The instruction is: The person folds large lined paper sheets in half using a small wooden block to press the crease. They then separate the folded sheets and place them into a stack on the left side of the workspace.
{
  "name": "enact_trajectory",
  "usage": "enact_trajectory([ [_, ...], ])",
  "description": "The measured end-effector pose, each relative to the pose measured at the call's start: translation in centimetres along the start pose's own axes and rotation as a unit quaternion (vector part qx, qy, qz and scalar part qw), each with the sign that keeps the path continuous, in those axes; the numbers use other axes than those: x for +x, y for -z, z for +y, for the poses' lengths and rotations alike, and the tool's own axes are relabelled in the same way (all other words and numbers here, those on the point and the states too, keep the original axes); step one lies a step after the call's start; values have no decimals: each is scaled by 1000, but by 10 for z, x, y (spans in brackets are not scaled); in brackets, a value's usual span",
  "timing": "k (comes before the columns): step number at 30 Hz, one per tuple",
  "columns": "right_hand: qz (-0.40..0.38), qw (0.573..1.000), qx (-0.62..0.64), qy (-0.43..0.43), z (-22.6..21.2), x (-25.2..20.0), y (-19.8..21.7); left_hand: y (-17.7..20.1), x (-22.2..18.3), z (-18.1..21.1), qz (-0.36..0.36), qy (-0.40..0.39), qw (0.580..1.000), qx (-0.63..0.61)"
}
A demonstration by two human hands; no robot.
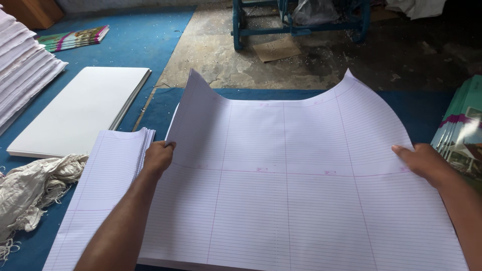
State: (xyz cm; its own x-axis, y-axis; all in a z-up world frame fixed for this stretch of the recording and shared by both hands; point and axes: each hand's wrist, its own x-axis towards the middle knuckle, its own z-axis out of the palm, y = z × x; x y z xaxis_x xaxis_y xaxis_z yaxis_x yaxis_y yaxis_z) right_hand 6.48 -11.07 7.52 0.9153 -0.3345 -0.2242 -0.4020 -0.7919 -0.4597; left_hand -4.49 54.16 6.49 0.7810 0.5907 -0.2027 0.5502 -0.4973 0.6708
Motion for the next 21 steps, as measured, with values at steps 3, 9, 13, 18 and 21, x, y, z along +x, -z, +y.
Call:
enact_trajectory([
  [3,10,999,30,30,-11,-18,19,16,-14,13,3,3,999,-46],
  [9,-8,993,108,45,-49,-56,63,51,-34,45,9,-40,992,-117],
  [13,15,986,145,82,-76,-79,86,73,-47,70,18,-68,984,-162],
  [18,74,968,213,106,-101,-103,114,100,-67,101,95,-123,963,-220],
  [21,123,942,247,191,-106,-108,122,107,-78,113,132,-139,938,-289],
])
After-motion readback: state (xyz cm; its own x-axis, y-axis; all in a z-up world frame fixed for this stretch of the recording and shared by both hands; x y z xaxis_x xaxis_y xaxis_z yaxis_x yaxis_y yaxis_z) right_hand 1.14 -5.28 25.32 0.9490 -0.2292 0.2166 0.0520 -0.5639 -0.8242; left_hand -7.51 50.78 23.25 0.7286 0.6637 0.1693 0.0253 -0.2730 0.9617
